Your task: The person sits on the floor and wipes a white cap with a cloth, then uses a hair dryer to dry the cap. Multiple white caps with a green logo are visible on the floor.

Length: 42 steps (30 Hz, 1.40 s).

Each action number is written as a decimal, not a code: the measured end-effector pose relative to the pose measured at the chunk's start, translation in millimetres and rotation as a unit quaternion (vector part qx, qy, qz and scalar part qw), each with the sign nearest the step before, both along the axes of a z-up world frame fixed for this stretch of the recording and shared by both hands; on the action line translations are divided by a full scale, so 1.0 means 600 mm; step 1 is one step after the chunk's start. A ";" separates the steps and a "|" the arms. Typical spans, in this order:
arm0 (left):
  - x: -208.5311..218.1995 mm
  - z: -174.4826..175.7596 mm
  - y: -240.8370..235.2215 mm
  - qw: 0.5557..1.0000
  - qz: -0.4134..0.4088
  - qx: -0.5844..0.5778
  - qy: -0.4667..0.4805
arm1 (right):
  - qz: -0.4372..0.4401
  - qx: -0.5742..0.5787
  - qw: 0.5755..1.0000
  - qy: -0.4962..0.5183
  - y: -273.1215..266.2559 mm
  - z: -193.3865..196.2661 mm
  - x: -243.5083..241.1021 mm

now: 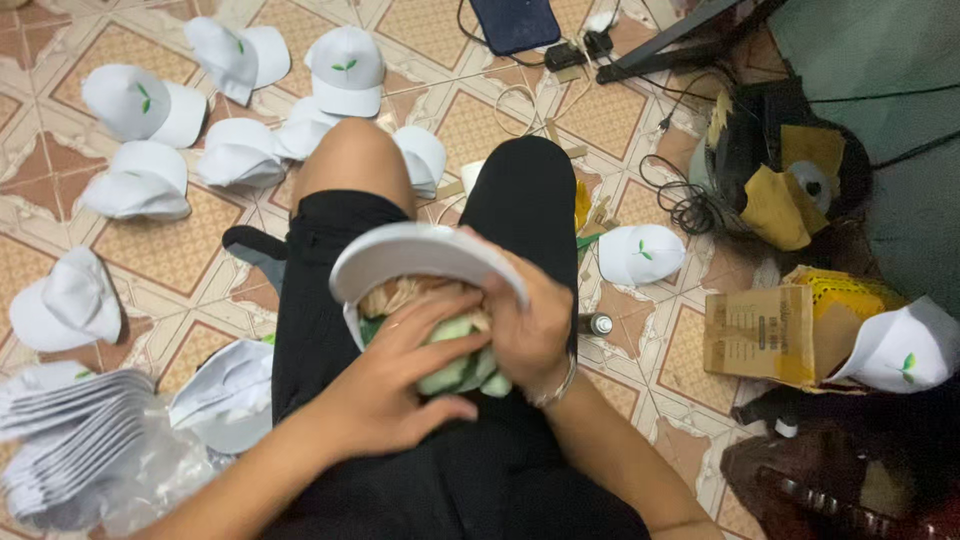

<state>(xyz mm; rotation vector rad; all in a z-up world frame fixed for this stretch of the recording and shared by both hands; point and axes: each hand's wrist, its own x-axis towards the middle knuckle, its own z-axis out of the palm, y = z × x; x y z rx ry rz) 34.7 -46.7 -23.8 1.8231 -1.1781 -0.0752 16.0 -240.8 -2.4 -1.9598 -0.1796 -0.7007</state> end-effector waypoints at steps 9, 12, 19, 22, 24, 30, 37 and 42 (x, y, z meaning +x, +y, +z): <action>0.034 0.081 0.037 0.525 -0.036 -0.541 0.656 | 0.141 -0.314 0.907 -0.243 0.001 -0.002 0.115; 0.120 0.090 0.025 0.598 0.011 -0.492 0.632 | 0.095 -0.410 0.873 -0.245 -0.027 0.004 0.195; 0.366 0.001 0.050 0.698 0.020 -0.486 0.525 | -0.050 -0.018 0.997 0.057 -0.130 -0.165 0.339; 0.455 -0.050 0.061 0.707 0.047 -0.457 0.537 | -0.073 -0.217 0.941 0.250 -0.160 -0.302 0.394; 0.499 -0.085 0.054 0.688 0.103 -0.446 0.563 | -0.018 -0.382 0.856 0.348 -0.164 -0.399 0.416; 0.513 -0.142 0.011 0.576 0.172 -0.446 0.663 | 0.134 -0.714 0.527 0.440 -0.114 -0.623 0.452; 0.527 -0.123 -0.005 0.596 0.127 -0.488 0.625 | 0.052 -0.852 0.325 0.406 -0.087 -0.703 0.440; 0.534 -0.115 0.007 0.603 0.064 -0.533 0.590 | -0.067 -0.668 0.566 0.479 -0.151 -0.692 0.442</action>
